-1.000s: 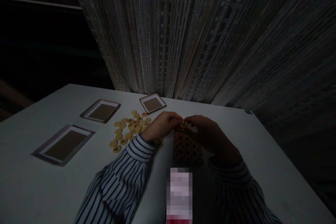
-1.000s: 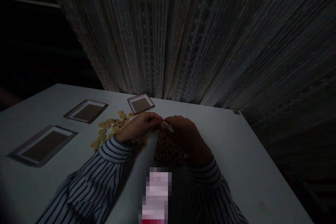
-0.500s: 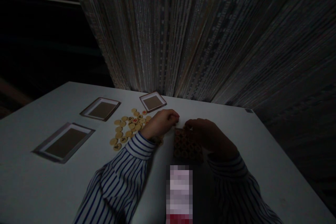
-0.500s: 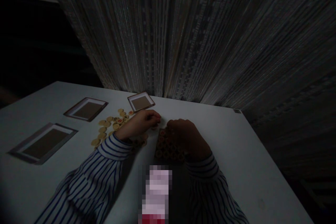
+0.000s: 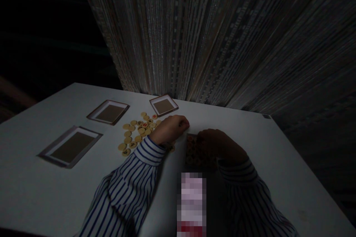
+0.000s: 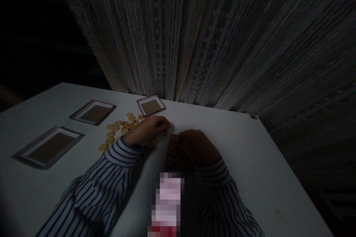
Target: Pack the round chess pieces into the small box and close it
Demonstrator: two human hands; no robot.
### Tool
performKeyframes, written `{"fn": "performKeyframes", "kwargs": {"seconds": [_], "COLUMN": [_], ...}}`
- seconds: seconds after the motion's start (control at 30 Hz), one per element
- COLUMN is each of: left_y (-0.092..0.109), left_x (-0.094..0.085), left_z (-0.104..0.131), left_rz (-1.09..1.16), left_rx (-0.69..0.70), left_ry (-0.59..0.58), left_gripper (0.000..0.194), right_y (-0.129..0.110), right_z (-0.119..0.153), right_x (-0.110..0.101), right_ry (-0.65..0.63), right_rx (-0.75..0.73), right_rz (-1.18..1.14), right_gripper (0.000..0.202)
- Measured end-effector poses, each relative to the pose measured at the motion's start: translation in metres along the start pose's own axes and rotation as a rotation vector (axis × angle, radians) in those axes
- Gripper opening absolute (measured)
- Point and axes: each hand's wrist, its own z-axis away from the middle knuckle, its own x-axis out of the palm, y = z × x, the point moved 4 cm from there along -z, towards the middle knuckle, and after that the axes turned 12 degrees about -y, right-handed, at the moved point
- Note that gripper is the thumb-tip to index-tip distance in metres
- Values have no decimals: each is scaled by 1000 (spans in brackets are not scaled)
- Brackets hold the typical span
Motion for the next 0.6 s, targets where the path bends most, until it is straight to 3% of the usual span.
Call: {"fn": "performKeyframes", "kwargs": {"seconds": [0.23, 0.6], "left_y": [3, 1], "left_x": [-2, -2], "left_z": [2, 2], "left_rz": [-26, -28], "left_rx": [-8, -2], "left_ry": [-12, -12], "left_gripper": [24, 21], "right_y": [-3, -4], "right_z": [-5, -8], "right_x": [5, 8], "right_ry": [-63, -51], "right_rx": [-2, -20], "right_rz": [30, 50], "right_gripper": [26, 24]}}
